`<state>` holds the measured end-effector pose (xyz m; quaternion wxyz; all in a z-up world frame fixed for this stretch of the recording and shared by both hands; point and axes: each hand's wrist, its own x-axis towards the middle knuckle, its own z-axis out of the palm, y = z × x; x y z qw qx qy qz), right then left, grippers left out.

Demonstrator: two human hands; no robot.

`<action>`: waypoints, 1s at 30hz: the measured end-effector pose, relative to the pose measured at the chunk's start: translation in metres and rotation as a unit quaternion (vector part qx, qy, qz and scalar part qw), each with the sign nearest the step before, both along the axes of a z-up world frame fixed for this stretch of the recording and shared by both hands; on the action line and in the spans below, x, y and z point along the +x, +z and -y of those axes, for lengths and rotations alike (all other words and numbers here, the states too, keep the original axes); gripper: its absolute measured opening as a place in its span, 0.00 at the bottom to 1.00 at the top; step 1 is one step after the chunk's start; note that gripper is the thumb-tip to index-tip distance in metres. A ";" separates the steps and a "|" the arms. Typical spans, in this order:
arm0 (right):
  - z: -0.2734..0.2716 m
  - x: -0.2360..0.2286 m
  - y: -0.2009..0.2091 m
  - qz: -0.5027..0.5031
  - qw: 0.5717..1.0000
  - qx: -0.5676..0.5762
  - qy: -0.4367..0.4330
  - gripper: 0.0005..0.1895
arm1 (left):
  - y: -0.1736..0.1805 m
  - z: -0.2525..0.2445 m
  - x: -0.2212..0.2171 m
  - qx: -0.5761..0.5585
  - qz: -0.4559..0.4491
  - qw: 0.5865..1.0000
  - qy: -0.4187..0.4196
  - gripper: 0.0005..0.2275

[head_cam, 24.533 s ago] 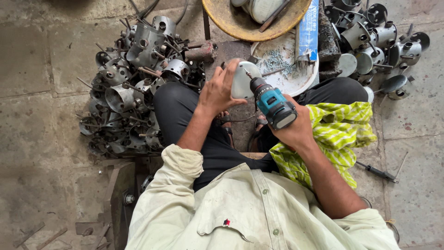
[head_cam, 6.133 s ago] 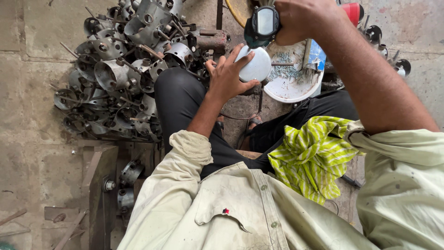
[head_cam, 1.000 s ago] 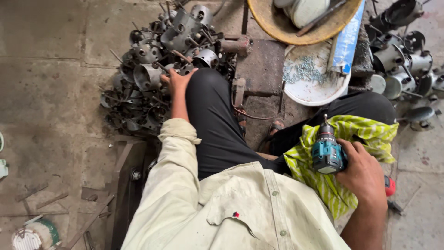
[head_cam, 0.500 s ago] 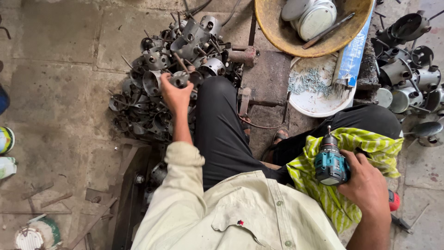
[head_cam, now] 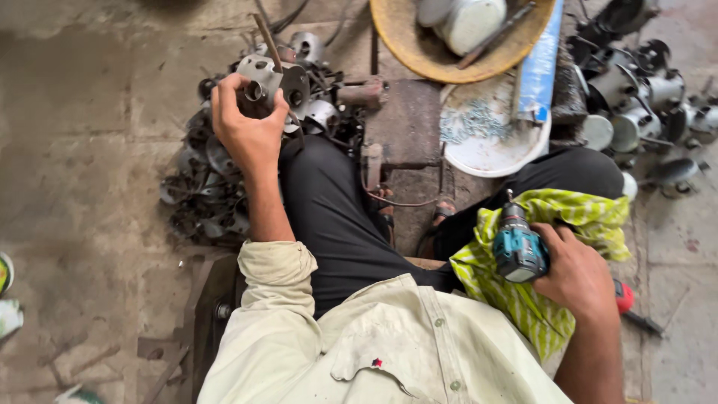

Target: The person sits on the floor and uses a cordless drill to fasten screws into circular metal discs. They repeatedly pick up discs, wipe them with a cloth, place them on a metal stand, and secure them with screws before moving them to a yellow bowl.

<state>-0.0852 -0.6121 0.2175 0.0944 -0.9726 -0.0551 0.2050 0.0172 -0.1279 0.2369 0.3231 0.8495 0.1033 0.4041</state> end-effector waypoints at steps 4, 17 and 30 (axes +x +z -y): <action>0.001 -0.004 0.001 0.011 1.000 0.011 -0.007 0.41 | -0.049 0.025 0.027 -0.139 0.021 0.989 -0.036 0.15; 0.006 0.000 0.003 -0.025 0.999 0.031 -0.031 0.41 | -0.116 0.149 0.016 0.033 -0.168 0.985 -0.032 0.12; 0.014 -0.002 0.004 -0.014 0.995 0.094 0.015 0.49 | -0.140 0.139 0.015 0.002 -0.187 0.982 -0.032 0.09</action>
